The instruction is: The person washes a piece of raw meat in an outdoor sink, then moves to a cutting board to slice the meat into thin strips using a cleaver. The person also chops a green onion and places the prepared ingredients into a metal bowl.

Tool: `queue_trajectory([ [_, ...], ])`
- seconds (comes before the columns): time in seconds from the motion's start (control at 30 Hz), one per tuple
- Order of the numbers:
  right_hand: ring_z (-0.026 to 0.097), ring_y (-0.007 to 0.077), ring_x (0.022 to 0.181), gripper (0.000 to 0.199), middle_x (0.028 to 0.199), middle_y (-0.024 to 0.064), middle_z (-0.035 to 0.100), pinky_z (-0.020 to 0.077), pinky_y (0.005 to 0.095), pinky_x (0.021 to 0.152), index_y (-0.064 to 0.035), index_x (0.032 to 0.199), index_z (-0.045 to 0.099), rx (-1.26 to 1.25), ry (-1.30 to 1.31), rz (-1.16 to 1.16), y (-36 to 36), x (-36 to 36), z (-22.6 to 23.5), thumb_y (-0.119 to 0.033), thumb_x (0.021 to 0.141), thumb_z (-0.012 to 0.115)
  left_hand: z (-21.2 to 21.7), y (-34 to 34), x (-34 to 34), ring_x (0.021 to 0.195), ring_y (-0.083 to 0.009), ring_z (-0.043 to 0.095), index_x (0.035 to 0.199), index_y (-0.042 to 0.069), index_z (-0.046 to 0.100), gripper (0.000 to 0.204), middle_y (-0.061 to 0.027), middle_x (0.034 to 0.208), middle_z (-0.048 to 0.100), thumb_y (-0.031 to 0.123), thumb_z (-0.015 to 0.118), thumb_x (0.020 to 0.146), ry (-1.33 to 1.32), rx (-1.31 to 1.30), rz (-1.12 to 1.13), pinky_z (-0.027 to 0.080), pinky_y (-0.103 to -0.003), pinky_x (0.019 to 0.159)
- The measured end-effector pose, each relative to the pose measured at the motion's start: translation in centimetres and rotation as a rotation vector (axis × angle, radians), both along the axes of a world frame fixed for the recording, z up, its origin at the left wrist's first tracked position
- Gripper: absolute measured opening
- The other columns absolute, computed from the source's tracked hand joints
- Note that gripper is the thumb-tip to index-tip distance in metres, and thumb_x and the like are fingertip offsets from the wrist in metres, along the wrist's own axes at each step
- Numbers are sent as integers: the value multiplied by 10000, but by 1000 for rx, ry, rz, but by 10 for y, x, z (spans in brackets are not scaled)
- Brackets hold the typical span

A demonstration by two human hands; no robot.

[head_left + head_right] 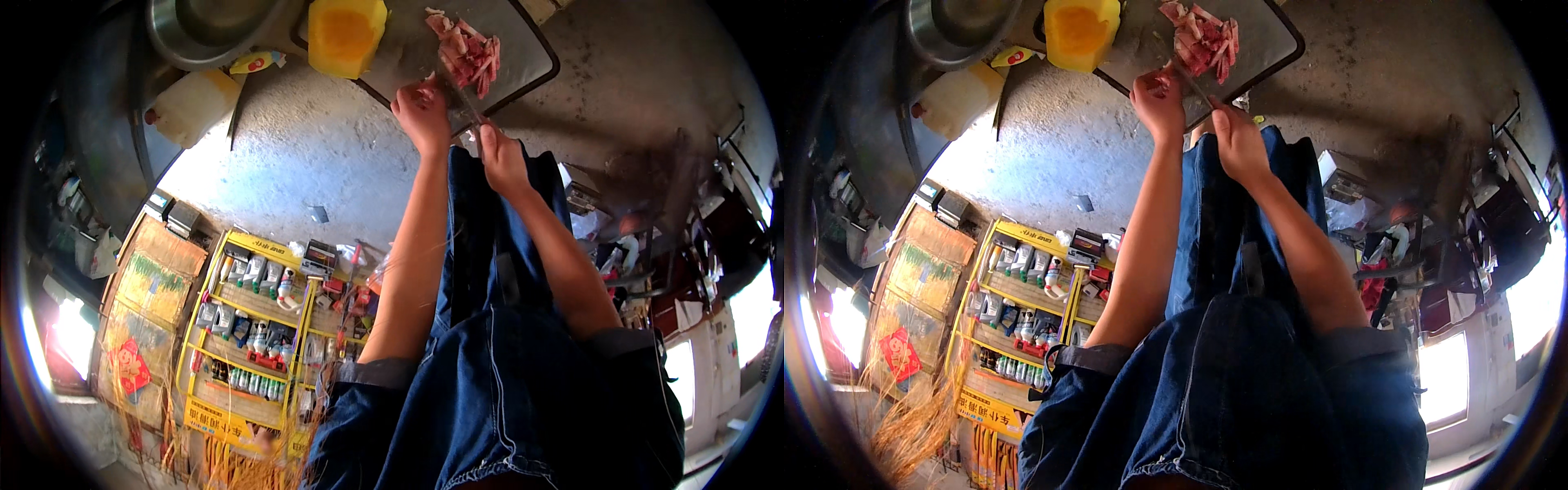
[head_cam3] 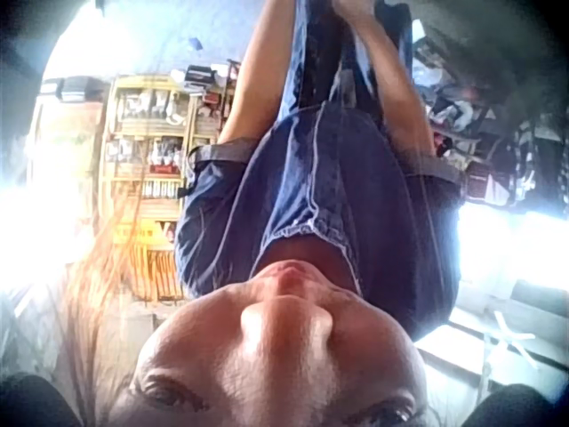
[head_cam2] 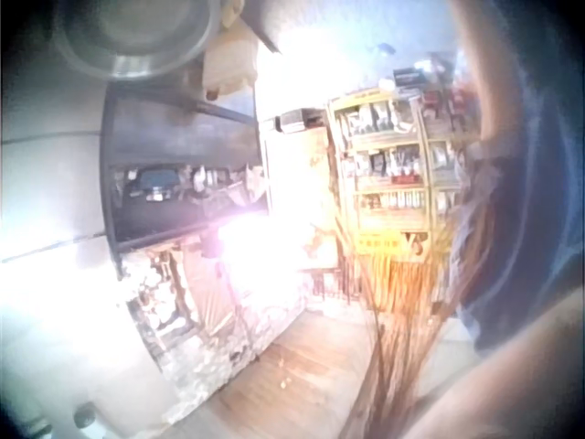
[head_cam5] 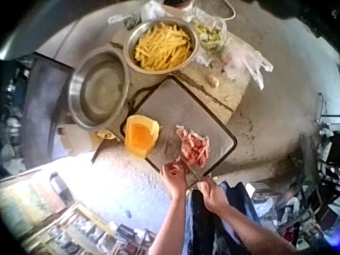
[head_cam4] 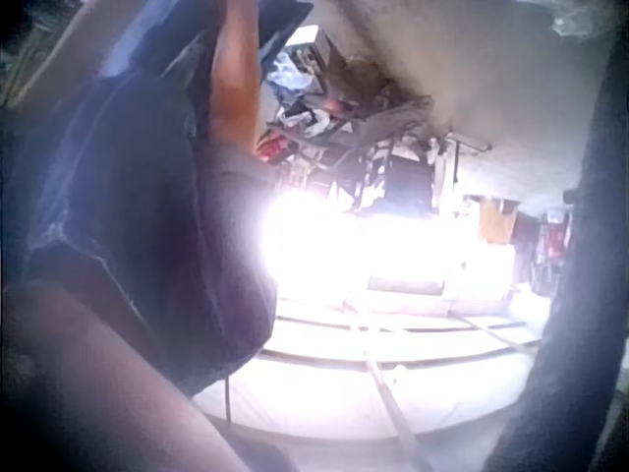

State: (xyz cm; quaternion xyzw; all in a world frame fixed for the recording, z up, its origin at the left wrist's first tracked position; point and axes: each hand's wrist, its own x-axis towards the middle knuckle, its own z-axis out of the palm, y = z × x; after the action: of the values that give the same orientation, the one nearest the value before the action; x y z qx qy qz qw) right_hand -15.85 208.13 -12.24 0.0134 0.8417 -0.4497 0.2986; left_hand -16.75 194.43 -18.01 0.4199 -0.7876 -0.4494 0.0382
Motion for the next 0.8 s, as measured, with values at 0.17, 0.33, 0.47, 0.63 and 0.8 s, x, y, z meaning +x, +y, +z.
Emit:
queue_trajectory([
  [0.17, 622, 404, 772, 441, 866, 216, 637, 493, 468, 681, -176, 1361, 481, 185, -165, 167, 10, -1, 46, -391, 1006, 331, -4, -2, 1, 840, -283, 520, 922, 30, 569, 179, -141, 891, 534, 123, 662, 800, -46, -41, 20, 445, -361, 748],
  [0.33, 588, 396, 601, 457, 641, 218, 572, 445, 465, 556, -195, 1426, 403, 271, -180, 199, 13, 11, 54, -372, 1014, 313, 13, 0, -10, 827, -268, 521, 947, 25, 559, 177, -139, 937, 492, 118, 653, 829, -126, 87, 72, 449, -348, 711],
  [0.47, 601, 400, 624, 453, 658, 223, 587, 447, 469, 562, -184, 1417, 418, 287, -123, 182, 13, 18, 52, -367, 1014, 318, 14, 0, -13, 831, -272, 531, 958, 21, 560, 185, -144, 959, 494, 101, 650, 818, -45, 61, 54, 454, -341, 708],
  [0.63, 615, 413, 673, 462, 769, 237, 631, 477, 481, 605, -132, 1369, 468, 318, -243, 174, 7, 16, 61, -386, 1006, 337, 1, -3, -5, 826, -289, 522, 945, 22, 565, 175, -151, 947, 502, 64, 637, 791, -97, -4, 12, 453, -343, 721],
  [0.8, 619, 430, 793, 478, 928, 255, 642, 481, 504, 686, -112, 1354, 478, 274, -99, 107, -13, 14, 24, -398, 1005, 323, 8, 0, -10, 848, -294, 514, 926, 22, 562, 151, -158, 944, 507, 17, 587, 777, -98, 19, 23, 454, -348, 723],
])
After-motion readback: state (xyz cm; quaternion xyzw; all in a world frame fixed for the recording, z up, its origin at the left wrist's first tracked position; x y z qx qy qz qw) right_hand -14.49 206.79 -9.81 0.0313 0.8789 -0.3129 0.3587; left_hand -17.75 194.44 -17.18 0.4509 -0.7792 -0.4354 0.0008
